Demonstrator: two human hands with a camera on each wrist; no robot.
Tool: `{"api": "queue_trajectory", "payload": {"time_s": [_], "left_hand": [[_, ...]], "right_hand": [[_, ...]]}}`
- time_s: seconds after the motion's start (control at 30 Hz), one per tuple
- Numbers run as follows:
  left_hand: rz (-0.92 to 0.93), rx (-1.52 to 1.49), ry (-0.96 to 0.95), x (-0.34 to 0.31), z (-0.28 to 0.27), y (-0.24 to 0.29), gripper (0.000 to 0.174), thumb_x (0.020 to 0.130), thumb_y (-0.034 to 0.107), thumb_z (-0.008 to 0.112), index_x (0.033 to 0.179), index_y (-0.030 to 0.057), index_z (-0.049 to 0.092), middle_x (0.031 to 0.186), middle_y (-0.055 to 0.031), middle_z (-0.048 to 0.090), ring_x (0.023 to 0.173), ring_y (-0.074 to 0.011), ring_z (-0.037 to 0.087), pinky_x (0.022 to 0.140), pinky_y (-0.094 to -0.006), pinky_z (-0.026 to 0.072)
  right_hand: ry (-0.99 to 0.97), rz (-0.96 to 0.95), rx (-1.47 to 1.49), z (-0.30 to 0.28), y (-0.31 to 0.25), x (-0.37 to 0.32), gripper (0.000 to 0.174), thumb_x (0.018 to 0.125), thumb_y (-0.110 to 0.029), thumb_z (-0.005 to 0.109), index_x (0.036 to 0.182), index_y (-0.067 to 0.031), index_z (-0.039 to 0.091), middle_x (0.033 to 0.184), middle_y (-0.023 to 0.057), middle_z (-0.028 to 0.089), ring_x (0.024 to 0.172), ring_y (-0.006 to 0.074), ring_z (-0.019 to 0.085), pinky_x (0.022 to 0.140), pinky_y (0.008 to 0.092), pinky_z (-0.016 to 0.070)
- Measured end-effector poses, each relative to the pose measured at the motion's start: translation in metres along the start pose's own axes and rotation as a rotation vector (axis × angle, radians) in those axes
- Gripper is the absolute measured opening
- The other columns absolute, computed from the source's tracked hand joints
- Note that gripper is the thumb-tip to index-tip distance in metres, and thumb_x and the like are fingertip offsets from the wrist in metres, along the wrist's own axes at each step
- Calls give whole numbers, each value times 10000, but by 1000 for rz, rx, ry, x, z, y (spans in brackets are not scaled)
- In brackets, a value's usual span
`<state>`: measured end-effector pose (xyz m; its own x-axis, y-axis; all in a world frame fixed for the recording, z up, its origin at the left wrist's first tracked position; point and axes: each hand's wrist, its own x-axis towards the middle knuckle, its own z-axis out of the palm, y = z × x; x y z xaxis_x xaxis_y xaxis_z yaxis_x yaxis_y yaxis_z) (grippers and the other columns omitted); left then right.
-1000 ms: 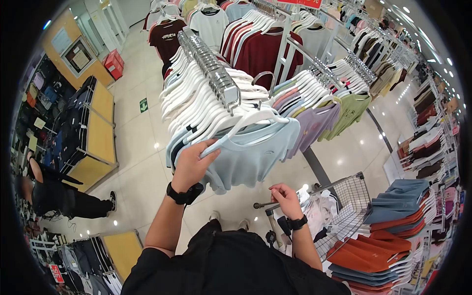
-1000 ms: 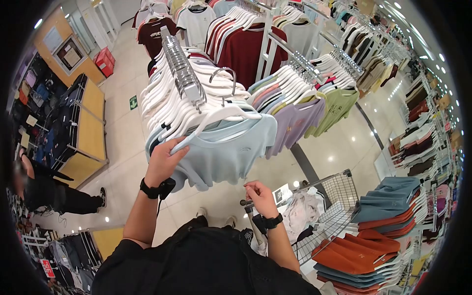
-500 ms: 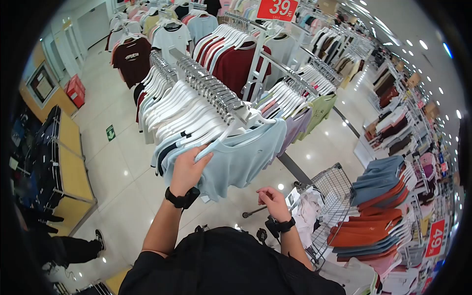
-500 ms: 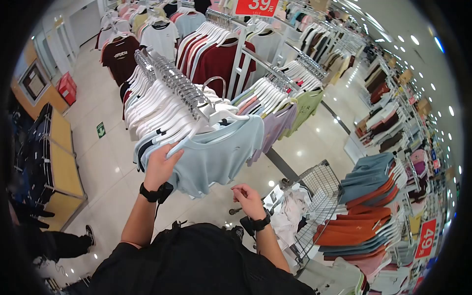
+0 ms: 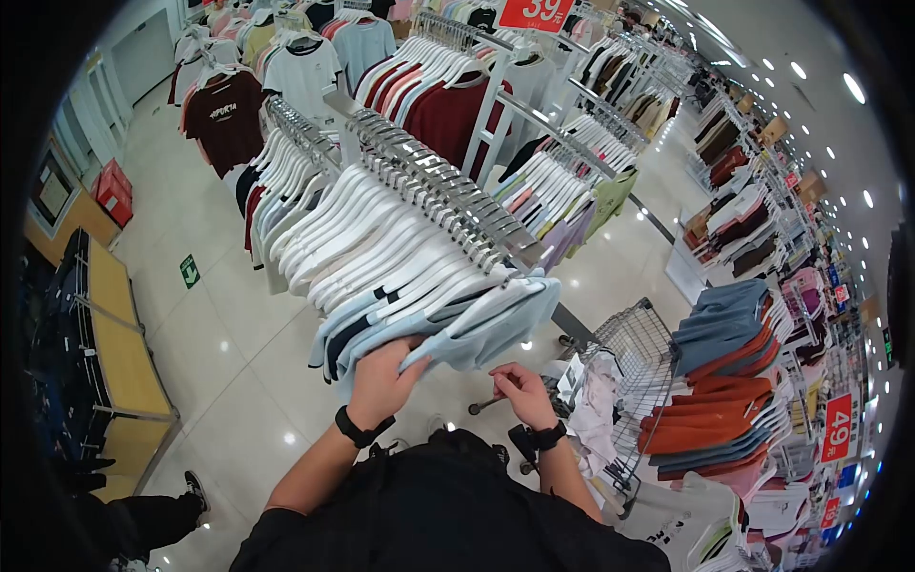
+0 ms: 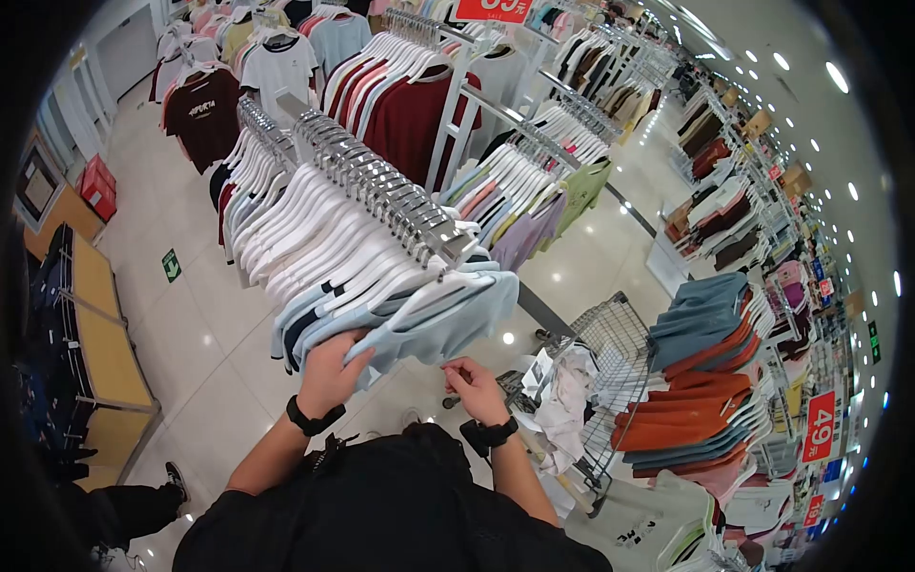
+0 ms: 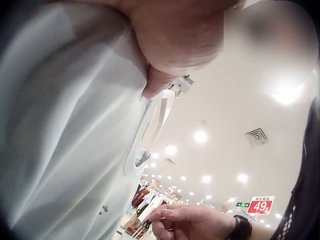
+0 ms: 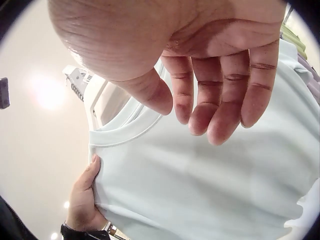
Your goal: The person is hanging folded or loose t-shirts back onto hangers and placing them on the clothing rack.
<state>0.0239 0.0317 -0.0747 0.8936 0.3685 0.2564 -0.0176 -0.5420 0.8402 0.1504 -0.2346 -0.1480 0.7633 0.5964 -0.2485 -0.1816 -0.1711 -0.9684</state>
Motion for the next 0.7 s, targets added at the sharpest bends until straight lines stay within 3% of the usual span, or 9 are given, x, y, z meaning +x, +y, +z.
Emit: {"api": "queue_trajectory", "payload": {"time_s": [0.13, 0.2, 0.23, 0.27, 0.33, 0.4, 0.5, 0.57, 0.7], "left_hand": [[46, 77, -61, -3, -11, -2, 270, 925, 202, 731, 1107, 4, 709, 1061, -193, 733, 929, -367, 702, 824, -387, 549], [87, 124, -128, -3, -30, 10, 278, 931, 295, 736, 1083, 62, 725, 1104, -107, 748, 918, -333, 710, 789, -384, 560], [-67, 30, -206, -1, -45, 24, 284, 939, 281, 736, 1116, 59, 728, 1204, -89, 735, 984, -291, 719, 843, -348, 565], [-110, -136, -222, -2, -58, 29, 271, 960, 159, 705, 1184, 7, 704, 1257, -139, 728, 1099, -245, 711, 950, -337, 533], [-174, -361, -185, -4, -81, 29, 240, 974, 99, 665, 1183, -9, 712, 1247, -132, 735, 1153, -224, 684, 1006, -351, 511], [-147, -384, -17, -4, -92, 9, 189, 980, 81, 649, 1125, -19, 720, 1197, -103, 749, 1116, -196, 679, 962, -328, 514], [-207, -98, 256, 3, -99, 3, 173, 973, 67, 648, 1104, -18, 722, 1189, -117, 745, 1113, -217, 681, 956, -336, 515], [-137, 173, 523, 11, -100, 1, 159, 953, 60, 665, 1083, -8, 727, 1184, -136, 735, 1102, -254, 688, 958, -353, 517], [-94, 249, 485, 24, -99, -6, 170, 919, 58, 699, 1079, 6, 726, 1168, -139, 715, 1092, -297, 683, 960, -358, 514]], "right_hand": [[-52, 8, -46, 1, -4, 24, 208, 1036, -159, 621, 1106, 31, 668, 818, 33, 661, 753, 108, 631, 730, 266, 528], [-95, -6, -37, 3, -10, 43, 196, 1028, -144, 622, 1092, 36, 666, 807, 34, 663, 743, 111, 632, 722, 267, 523], [-112, -21, -77, 3, -12, 54, 183, 1015, -131, 624, 1079, 35, 663, 799, 40, 664, 742, 116, 635, 720, 271, 521], [-128, -36, -113, 4, -11, 64, 170, 1003, -119, 626, 1067, 34, 661, 791, 46, 666, 741, 122, 639, 717, 276, 520], [-158, -54, -103, 4, -5, 84, 152, 986, -114, 630, 1024, 29, 665, 798, 63, 676, 747, 134, 647, 721, 291, 524], [-240, -104, -124, 1, -5, 103, 160, 989, -124, 633, 994, 31, 672, 801, 70, 681, 747, 140, 648, 720, 292, 524], [-297, -47, -93, -5, 13, 126, 123, 1000, -71, 633, 1055, 26, 683, 848, 55, 695, 784, 151, 662, 740, 310, 539], [-307, -27, -22, -5, 22, 135, 112, 990, -30, 632, 1077, 21, 678, 887, 53, 698, 799, 148, 665, 740, 302, 543], [-318, -12, 1, -3, 32, 144, 106, 941, -10, 613, 1020, 29, 671, 854, 70, 696, 779, 163, 668, 742, 325, 548]]}}
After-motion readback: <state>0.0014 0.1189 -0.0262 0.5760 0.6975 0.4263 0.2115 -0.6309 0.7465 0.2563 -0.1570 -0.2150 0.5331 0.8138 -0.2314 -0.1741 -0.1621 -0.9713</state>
